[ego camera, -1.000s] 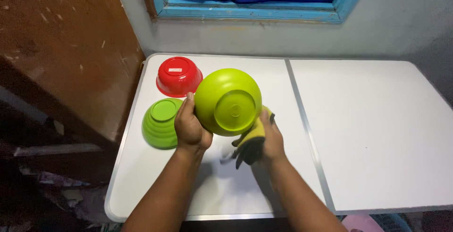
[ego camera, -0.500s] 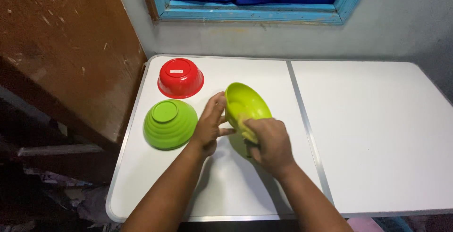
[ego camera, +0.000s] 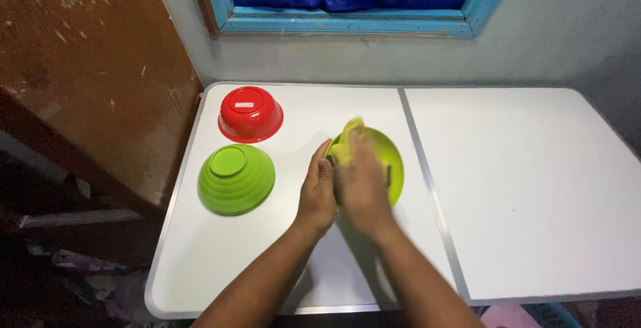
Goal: The person wipes several plastic bowls with a yellow cloth on a white table. The person picks up each bowl from a blue basket, wipes the inside and outside, and places the bowl on the table.
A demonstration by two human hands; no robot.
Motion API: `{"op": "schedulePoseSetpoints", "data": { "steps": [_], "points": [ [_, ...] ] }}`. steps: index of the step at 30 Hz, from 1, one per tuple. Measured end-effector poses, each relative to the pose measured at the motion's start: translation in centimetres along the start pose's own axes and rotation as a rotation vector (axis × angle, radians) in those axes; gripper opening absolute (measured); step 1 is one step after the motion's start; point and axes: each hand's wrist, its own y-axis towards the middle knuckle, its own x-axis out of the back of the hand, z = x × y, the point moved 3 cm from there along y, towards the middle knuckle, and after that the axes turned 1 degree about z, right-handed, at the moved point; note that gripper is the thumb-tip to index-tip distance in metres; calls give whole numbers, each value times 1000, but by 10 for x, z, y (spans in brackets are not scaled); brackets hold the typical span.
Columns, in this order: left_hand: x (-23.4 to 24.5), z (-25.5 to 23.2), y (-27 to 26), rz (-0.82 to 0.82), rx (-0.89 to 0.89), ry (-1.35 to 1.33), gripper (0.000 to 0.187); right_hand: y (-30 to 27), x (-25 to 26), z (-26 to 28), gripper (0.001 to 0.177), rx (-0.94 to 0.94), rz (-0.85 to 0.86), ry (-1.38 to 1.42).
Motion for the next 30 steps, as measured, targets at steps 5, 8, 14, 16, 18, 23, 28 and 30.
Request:
{"op": "schedulePoseSetpoints", "data": {
  "steps": [5,8,14,16,18,23,28,30],
  "points": [
    [21,37,11,-93,44,-79,67,-17,-20,-11,58,-54,361,11],
    [28,29,10,-111,71,-110,65,-20,-17,-26,48,1,487,-94],
    [46,31,16,-42,95,56,60,-9,19,-32,47,10,324,-175],
    [45,16,13,-25,100,84,61,-1,30,-32,50,66,105,-185],
    [40,-4,9,106,43,196,58,7,29,-22,62,385,24,-437],
    [35,-7,3,226,-50,260,49,25,7,-40,60,473,112,-478],
    [44,-2,0,149,-101,218,41,21,2,-56,43,175,183,-375],
    [48,3,-1,84,-61,144,41,18,4,-60,34,-22,105,-223]
  ]
}}
